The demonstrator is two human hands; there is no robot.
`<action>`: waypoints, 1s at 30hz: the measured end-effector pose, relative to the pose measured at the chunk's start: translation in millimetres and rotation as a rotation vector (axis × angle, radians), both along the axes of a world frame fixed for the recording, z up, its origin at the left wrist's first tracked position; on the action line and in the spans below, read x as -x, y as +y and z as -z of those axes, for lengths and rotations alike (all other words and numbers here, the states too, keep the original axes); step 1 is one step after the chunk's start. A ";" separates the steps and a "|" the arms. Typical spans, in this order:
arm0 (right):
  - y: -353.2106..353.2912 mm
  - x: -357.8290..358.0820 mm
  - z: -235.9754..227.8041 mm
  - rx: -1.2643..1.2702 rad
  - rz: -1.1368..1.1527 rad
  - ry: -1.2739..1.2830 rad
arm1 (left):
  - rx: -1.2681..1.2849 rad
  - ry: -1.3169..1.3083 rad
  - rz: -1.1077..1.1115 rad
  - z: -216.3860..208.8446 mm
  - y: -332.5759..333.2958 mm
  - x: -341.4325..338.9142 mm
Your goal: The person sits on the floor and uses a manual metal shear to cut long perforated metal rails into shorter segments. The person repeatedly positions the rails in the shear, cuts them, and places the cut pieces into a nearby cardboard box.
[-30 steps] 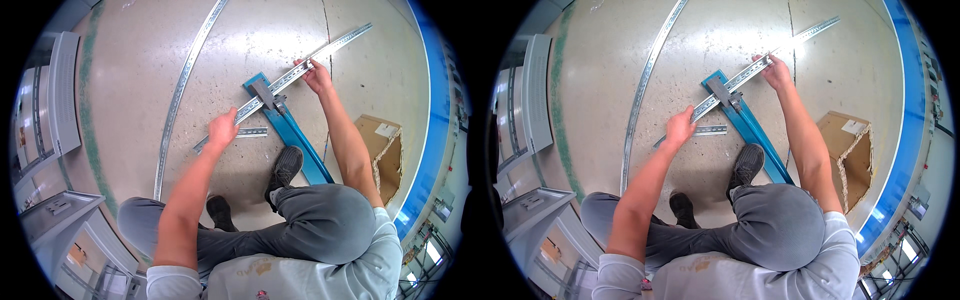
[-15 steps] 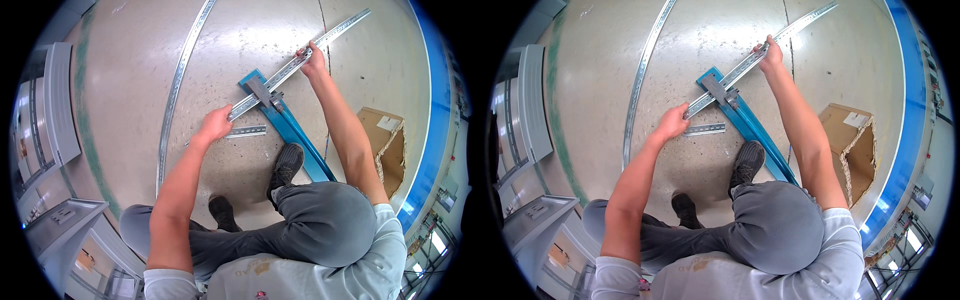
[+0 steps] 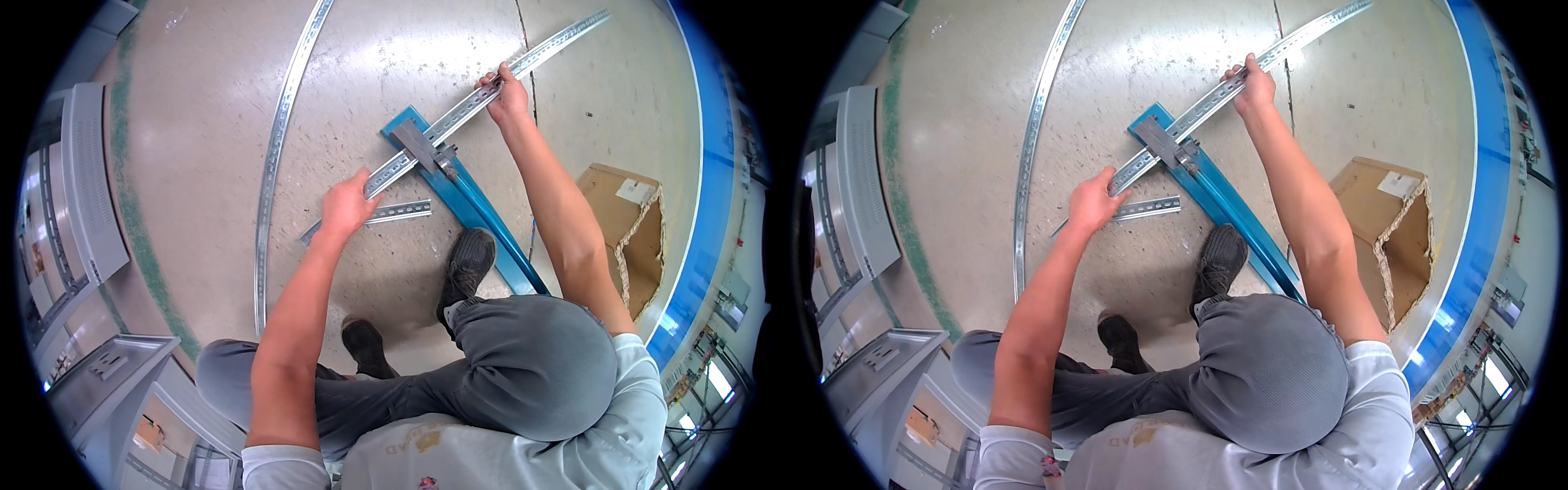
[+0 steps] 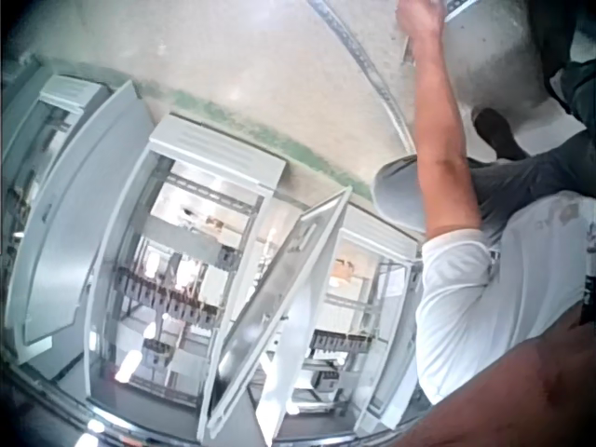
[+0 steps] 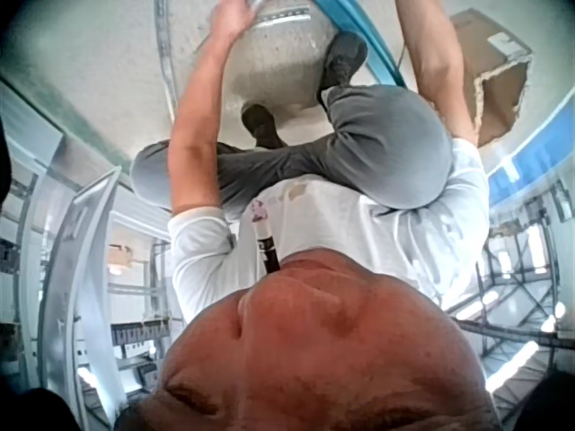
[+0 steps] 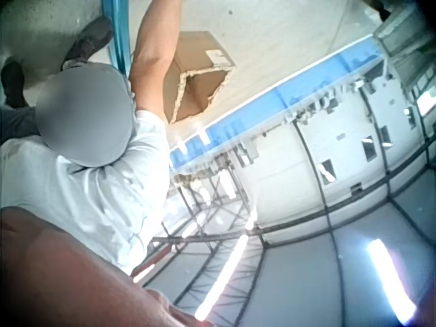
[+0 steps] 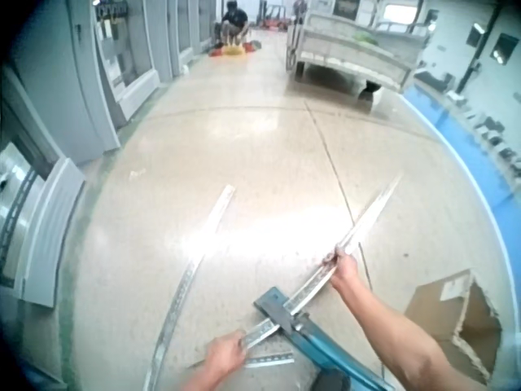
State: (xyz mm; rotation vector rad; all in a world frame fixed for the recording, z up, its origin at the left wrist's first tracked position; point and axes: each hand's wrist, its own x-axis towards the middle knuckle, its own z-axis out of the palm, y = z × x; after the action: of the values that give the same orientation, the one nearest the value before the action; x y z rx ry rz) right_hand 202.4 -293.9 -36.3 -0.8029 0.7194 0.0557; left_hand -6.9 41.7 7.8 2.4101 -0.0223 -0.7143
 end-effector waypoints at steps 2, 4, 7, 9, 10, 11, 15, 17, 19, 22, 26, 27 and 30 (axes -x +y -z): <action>-2.4 2.4 -1.0 0.035 -0.045 -0.009 | 0.088 0.091 -0.057 -7.0 -4.5 -1.0; -9.1 2.0 -7.0 0.106 -0.134 0.085 | 0.187 0.221 -0.096 -16.4 -8.2 -3.4; -4.5 12.6 -29.4 0.231 -0.312 0.186 | 0.277 0.511 -0.216 -24.0 -1.0 -11.6; -17.8 30.5 -51.6 0.433 -0.605 0.221 | 0.227 0.248 -0.211 0.8 -1.9 2.9; -24.2 42.4 -59.4 0.531 -0.754 0.242 | 0.200 0.120 -0.210 16.1 -1.5 12.7; -23.5 65.5 -80.1 0.591 -0.831 0.229 | 0.210 0.160 -0.209 13.6 -2.6 14.2; -26.2 174.2 -183.6 0.895 -1.306 0.112 | 0.215 0.182 -0.195 -1.2 -3.3 5.7; -31.4 242.0 -213.1 1.097 -1.476 0.107 | 0.239 0.164 -0.197 2.2 -6.9 6.3; -31.5 280.0 -209.2 1.205 -1.446 0.126 | 0.270 0.160 -0.233 6.4 -1.9 9.3; -29.1 309.1 -187.2 1.471 -1.234 0.057 | 0.358 0.216 -0.279 11.9 -1.2 12.3; -50.0 324.3 -104.1 1.781 -1.029 -0.299 | 0.295 0.216 -0.231 12.1 -2.6 10.7; -50.6 324.2 -97.3 1.804 -1.018 -0.308 | 0.284 0.182 -0.215 11.9 -3.5 10.2; -49.3 322.4 -83.2 1.803 -0.999 -0.290 | 0.290 0.172 -0.215 15.6 0.3 11.9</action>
State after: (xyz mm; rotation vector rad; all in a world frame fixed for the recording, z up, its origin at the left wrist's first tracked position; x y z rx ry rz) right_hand -120.0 -343.2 46.8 -2.7698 -0.1938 0.1883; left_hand -18.9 42.1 -7.8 2.0332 0.1876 -0.7582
